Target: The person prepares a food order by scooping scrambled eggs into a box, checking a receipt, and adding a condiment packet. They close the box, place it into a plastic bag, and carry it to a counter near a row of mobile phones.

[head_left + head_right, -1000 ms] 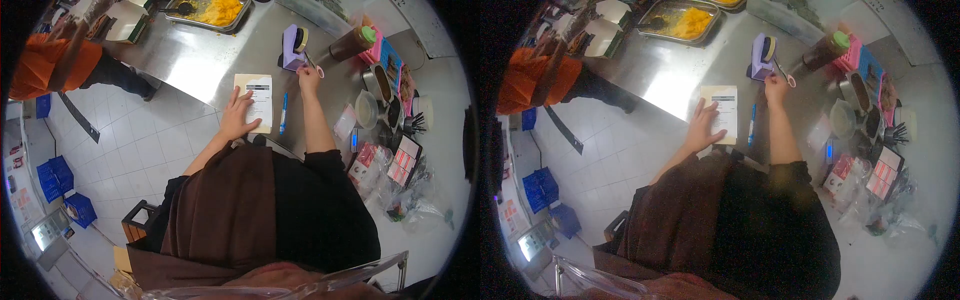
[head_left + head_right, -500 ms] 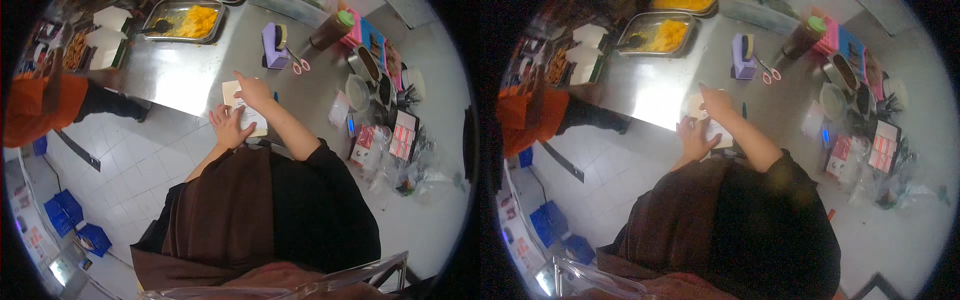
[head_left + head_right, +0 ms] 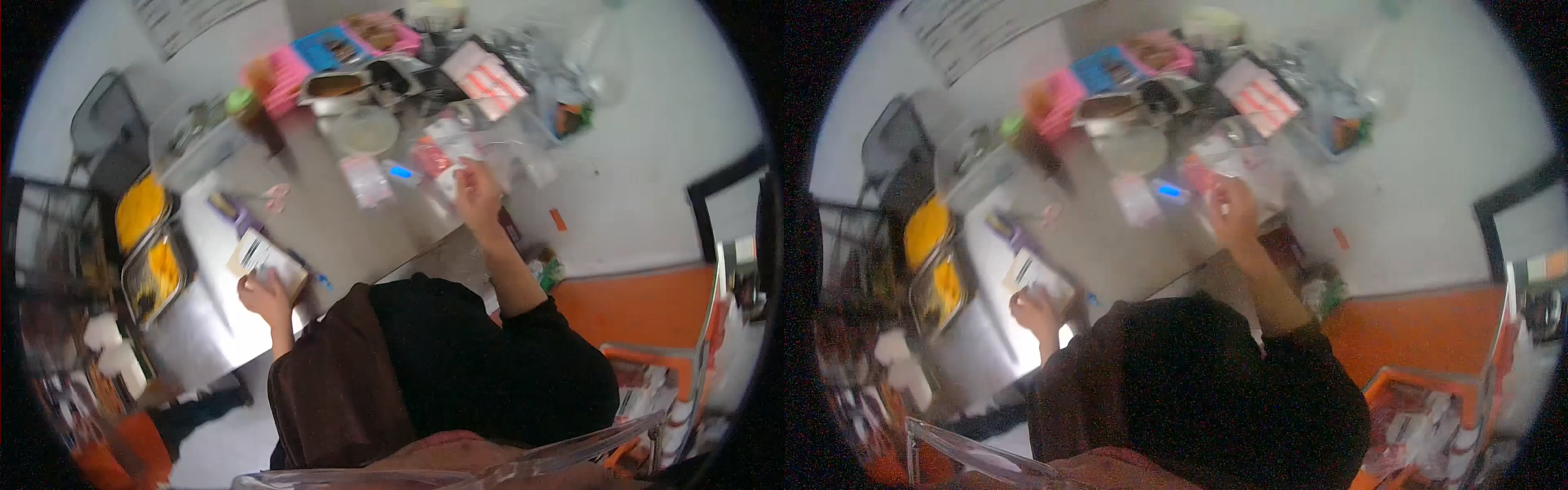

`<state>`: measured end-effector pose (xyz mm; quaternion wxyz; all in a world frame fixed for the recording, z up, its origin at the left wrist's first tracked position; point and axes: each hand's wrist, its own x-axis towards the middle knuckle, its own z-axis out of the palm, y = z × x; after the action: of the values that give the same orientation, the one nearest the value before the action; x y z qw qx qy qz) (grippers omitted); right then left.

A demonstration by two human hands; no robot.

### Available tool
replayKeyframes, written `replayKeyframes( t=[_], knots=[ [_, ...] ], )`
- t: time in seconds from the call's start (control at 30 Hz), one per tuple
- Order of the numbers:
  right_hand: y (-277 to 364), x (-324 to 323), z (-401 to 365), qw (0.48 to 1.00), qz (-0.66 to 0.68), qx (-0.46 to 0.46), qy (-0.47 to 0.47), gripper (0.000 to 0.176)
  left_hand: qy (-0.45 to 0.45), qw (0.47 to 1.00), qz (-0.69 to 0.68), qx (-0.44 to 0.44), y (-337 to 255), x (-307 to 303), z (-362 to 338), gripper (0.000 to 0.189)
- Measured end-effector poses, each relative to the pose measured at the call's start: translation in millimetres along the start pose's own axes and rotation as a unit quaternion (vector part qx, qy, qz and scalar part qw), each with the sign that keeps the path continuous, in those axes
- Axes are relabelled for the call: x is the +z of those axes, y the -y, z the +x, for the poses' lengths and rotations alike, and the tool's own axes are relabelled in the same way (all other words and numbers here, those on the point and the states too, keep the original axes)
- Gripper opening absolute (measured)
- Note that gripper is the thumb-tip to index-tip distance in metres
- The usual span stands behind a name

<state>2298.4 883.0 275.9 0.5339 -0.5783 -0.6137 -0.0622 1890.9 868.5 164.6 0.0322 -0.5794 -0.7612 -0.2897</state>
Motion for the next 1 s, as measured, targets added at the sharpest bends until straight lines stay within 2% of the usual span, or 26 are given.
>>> replayKeyframes(
  t=[0.07, 0.1, 0.13, 0.2, 0.23, 0.27, 0.33, 0.4, 0.43, 0.47, 0.53, 0.63, 0.73, 0.8, 0.87, 0.93, 1.0],
  knots=[
    [-47.3, -64.2, 7.8, 0.985, -0.109, -0.016, -0.135, 0.017, 0.003, 0.994, -0.085, 0.074, -46.8, -11.8, 15.3, 0.04],
    [-66.5, -92.9, 8.9, 0.966, -0.142, 0.059, -0.208, 0.017, 0.026, 0.978, -0.175, 0.115, -87.5, -35.7, 20.5, 0.031],
    [-95.0, -114.4, 10.1, 0.937, -0.168, 0.132, -0.276, 0.017, 0.077, 0.943, -0.305, 0.114, -128.1, -52.1, 26.2, 0.025],
    [-177.1, -144.3, -4.0, 0.91, -0.151, 0.256, -0.289, 0.018, 0.083, 0.892, -0.377, 0.234, -205.6, -87.9, 31.7, 0.022],
    [-216.1, -156.3, -11.7, 0.893, -0.14, 0.315, -0.29, 0.019, 0.087, 0.863, -0.362, 0.343, -242.4, -108.4, 31.9, 0.023],
    [-244.7, -166.2, -16.9, 0.907, -0.188, 0.305, -0.222, 0.02, 0.089, 0.823, -0.342, 0.444, -275.5, -129.5, 30.3, 0.023],
    [-295.5, -176.3, -22.5, 0.919, -0.273, 0.275, -0.076, 0.024, 0.138, 0.744, -0.33, 0.565, -335.4, -164.3, 17.3, 0.024],
    [-328.1, -182.0, -15.1, 0.943, -0.287, 0.163, -0.032, 0.024, 0.081, 0.588, -0.403, 0.697, -393.6, -181.5, 11.3, 0.023],
    [-344.2, -182.6, -10.9, 0.951, -0.291, 0.105, -0.012, 0.025, 0.062, 0.575, -0.44, 0.687, -413.0, -182.3, 0.3, 0.025],
    [-359.1, -183.6, -7.0, 0.953, -0.271, 0.132, 0.04, 0.023, 0.041, 0.56, -0.476, 0.676, -428.6, -182.8, -8.8, 0.028],
    [-398.4, -187.4, -3.7, 0.945, -0.227, 0.182, 0.145, 0.02, 0.063, 0.591, -0.489, 0.638, -451.1, -186.4, -19.4, 0.029],
    [-513.5, -182.2, -33.6, 0.888, -0.347, 0.191, 0.232, 0.022, 0.109, 0.668, -0.486, 0.553, -476.8, -191.6, -31.5, 0.029],
    [-424.5, -181.4, 13.7, 0.792, -0.464, 0.275, 0.286, 0.032, 0.098, 0.714, -0.483, 0.498, -492.7, -188.6, -40.4, 0.016],
    [-444.1, -162.1, 8.0, 0.745, -0.5, 0.327, 0.296, 0.037, 0.083, 0.714, -0.486, 0.497, -499.3, -185.0, -41.4, 0.014],
    [-464.3, -151.6, 1.3, 0.74, -0.492, 0.371, 0.271, 0.04, 0.078, 0.699, -0.491, 0.514, -502.3, -182.3, -41.4, 0.014],
    [-478.4, -157.5, 2.0, 0.773, -0.439, 0.401, 0.219, 0.038, 0.062, 0.676, -0.507, 0.531, -503.5, -178.8, -42.9, 0.013],
    [-488.7, -163.7, -2.7, 0.799, -0.388, 0.428, 0.167, 0.035, 0.068, 0.64, -0.494, 0.584, -500.0, -178.2, -39.3, 0.011]
  ],
)
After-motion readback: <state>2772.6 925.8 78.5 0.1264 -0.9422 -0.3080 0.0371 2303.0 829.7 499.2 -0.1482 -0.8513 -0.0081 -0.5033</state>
